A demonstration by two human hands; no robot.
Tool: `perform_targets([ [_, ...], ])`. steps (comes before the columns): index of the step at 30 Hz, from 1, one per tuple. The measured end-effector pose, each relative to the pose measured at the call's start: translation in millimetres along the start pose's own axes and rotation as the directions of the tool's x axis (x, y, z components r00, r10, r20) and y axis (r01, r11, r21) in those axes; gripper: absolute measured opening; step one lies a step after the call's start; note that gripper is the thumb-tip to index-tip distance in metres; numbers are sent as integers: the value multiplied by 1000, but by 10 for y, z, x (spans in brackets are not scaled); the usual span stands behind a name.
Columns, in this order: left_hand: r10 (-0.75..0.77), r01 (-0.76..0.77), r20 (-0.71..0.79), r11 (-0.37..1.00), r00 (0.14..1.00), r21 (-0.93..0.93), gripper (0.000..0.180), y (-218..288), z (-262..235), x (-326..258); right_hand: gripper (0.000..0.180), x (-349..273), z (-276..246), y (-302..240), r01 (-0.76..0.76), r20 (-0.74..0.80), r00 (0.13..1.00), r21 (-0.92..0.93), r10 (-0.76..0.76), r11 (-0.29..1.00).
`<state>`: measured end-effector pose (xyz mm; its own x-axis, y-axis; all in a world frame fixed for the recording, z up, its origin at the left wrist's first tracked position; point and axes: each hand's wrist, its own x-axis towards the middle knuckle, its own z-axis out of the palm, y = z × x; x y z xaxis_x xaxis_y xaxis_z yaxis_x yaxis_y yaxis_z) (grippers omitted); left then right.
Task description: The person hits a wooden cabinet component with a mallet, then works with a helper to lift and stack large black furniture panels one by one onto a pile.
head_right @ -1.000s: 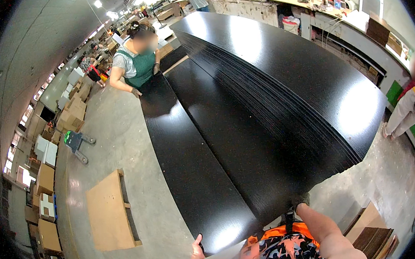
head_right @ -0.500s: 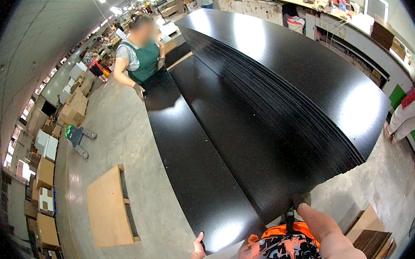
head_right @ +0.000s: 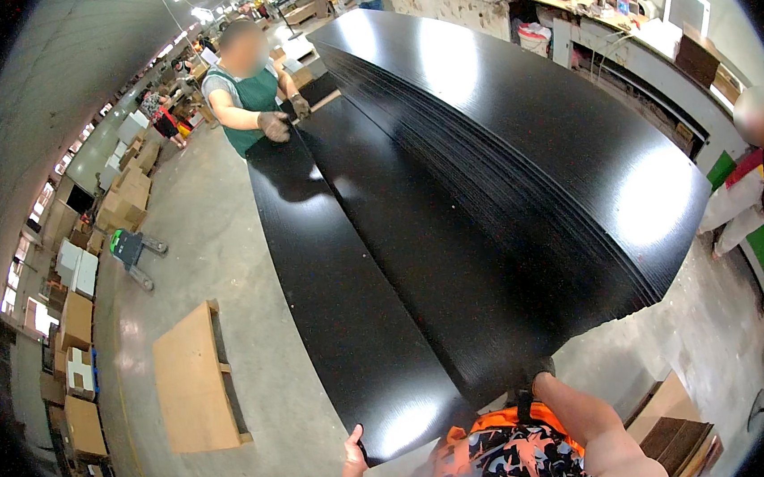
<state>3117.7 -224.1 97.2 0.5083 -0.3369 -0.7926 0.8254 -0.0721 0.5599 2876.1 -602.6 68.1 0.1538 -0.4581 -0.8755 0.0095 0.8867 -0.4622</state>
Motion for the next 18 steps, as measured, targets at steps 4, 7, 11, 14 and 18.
perform_targets([
  [4,-2,2,-32,1000,999,13,60,48,70,-96,38,256,-206,115,81,196,980,-179,-45,981],
  [7,-10,9,-80,1000,997,-15,58,-56,-126,34,37,-21,35,-20,81,130,989,-116,-66,990],
  [11,-10,9,-57,1000,998,-29,60,-147,-287,40,36,-121,163,-23,75,0,997,-43,-75,996],
  [14,13,-12,-79,1000,997,14,61,-30,-184,-53,39,304,146,67,381,123,910,-627,-396,680],
  [18,47,-43,-117,998,992,40,61,-74,-238,-71,46,314,488,-82,383,231,863,-879,-450,284],
])
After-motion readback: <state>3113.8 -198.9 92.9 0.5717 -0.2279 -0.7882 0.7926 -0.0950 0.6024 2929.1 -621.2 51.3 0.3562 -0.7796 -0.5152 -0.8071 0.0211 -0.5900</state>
